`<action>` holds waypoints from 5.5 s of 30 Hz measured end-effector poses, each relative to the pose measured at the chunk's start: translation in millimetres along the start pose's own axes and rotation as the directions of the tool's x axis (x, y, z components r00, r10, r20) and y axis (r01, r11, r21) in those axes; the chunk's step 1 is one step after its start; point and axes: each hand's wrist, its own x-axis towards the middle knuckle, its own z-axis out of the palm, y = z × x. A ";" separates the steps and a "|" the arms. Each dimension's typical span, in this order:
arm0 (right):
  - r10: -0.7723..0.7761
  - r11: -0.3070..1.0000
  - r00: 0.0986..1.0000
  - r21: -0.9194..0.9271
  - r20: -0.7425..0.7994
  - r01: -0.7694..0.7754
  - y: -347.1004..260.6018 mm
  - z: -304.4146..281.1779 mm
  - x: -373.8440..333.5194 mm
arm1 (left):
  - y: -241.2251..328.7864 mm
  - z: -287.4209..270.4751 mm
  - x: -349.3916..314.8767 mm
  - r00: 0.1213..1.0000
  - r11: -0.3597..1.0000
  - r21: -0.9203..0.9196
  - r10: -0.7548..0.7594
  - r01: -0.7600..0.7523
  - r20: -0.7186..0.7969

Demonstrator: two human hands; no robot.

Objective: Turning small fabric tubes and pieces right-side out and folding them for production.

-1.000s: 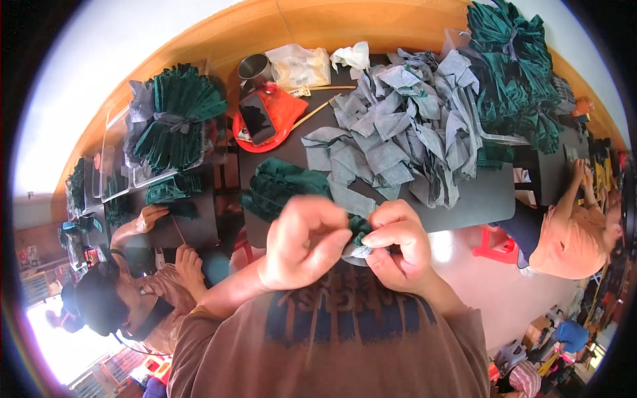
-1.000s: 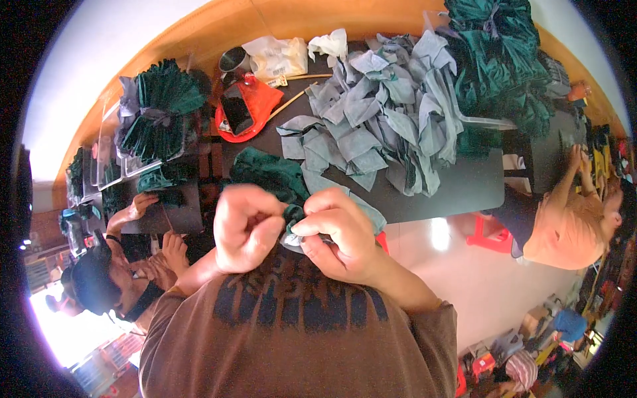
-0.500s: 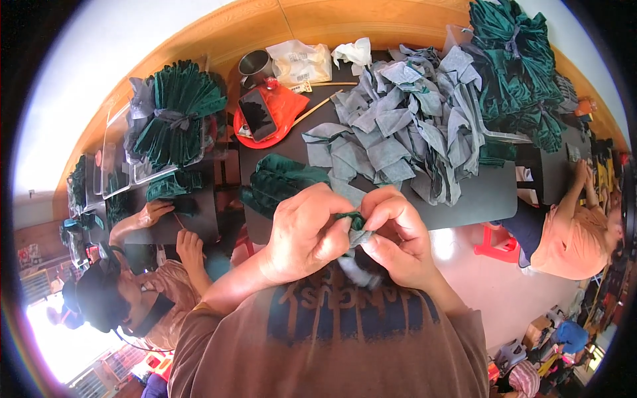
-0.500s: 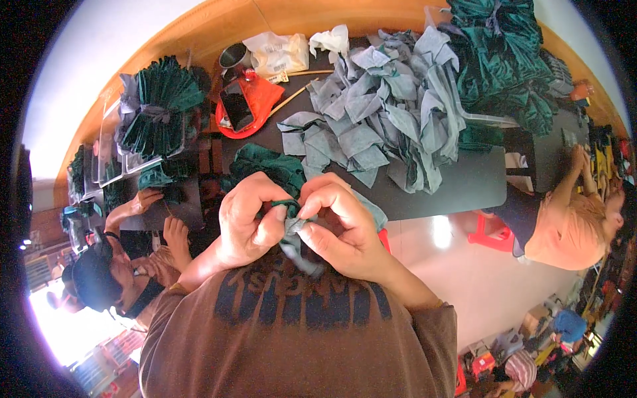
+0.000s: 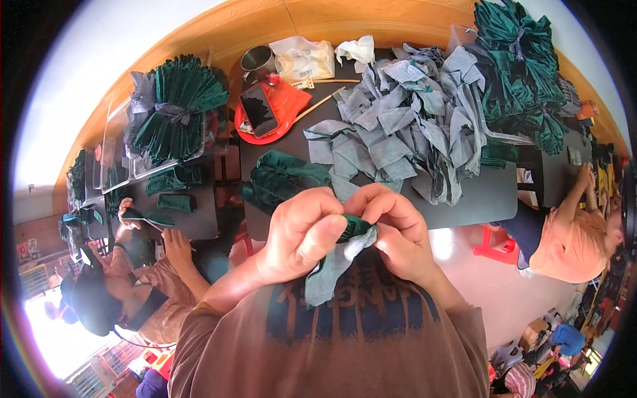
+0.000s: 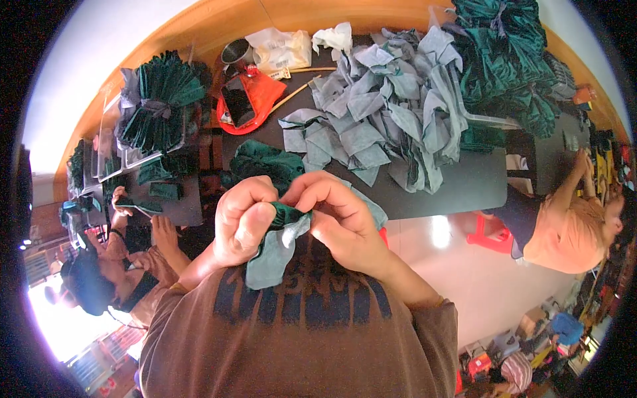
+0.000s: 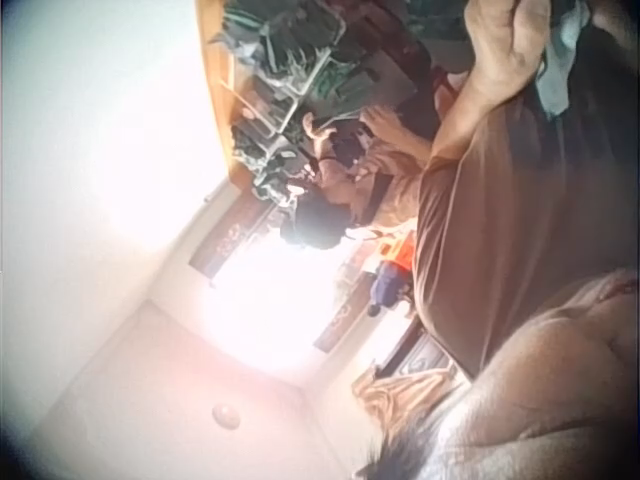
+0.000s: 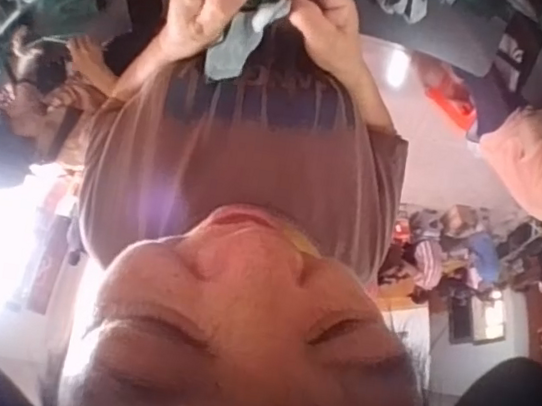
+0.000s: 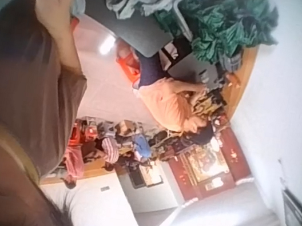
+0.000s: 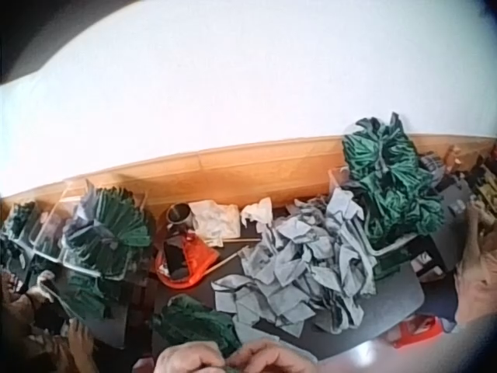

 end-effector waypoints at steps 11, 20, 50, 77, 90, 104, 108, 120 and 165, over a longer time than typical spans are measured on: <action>0.237 0.856 0.963 0.496 -0.125 -0.146 -3.3 2.5 0.8 | -4.9 7.1 -2.7 0.997 0.997 -0.041 -0.066 0.064 -0.051; 0.404 0.819 0.900 0.502 -0.163 -0.277 -9.4 -0.6 4.5 | -12.8 12.5 -6.1 0.984 0.973 -0.179 -0.163 0.149 -0.067; 0.354 0.824 0.934 0.487 -0.043 -0.290 -12.4 -15.9 -3.2 | -6.4 2.9 -6.0 0.932 0.893 -0.291 -0.361 0.343 -0.009; 0.272 0.906 0.962 0.339 -0.013 -0.252 -14.6 -11.7 -5.8 | -12.1 -9.5 -5.9 0.968 0.998 0.004 -0.059 0.062 -0.244; -0.113 0.818 0.989 -0.574 -0.098 0.037 -24.9 -8.5 -6.3 | 2.0 -1.5 1.0 0.971 0.916 0.349 0.133 -0.197 0.200; -0.595 0.613 0.797 -0.700 -0.105 0.366 -18.7 -8.5 -19.9 | -5.6 4.6 -3.3 0.939 0.882 0.381 0.334 -0.278 -0.088; -0.059 0.809 0.986 -0.571 0.156 0.138 -19.7 -9.2 -9.9 | -12.8 3.9 -1.9 0.898 0.846 0.350 0.440 -0.403 -0.030; -0.033 0.998 0.934 0.045 -0.355 0.052 -11.5 11.4 5.8 | -5.2 5.0 5.5 0.915 0.861 0.312 0.376 -0.402 0.144; 0.133 0.982 0.952 -0.096 -0.275 -0.165 -2.0 6.7 -6.6 | -22.2 12.3 17.1 0.962 0.976 -0.052 0.217 -0.211 0.164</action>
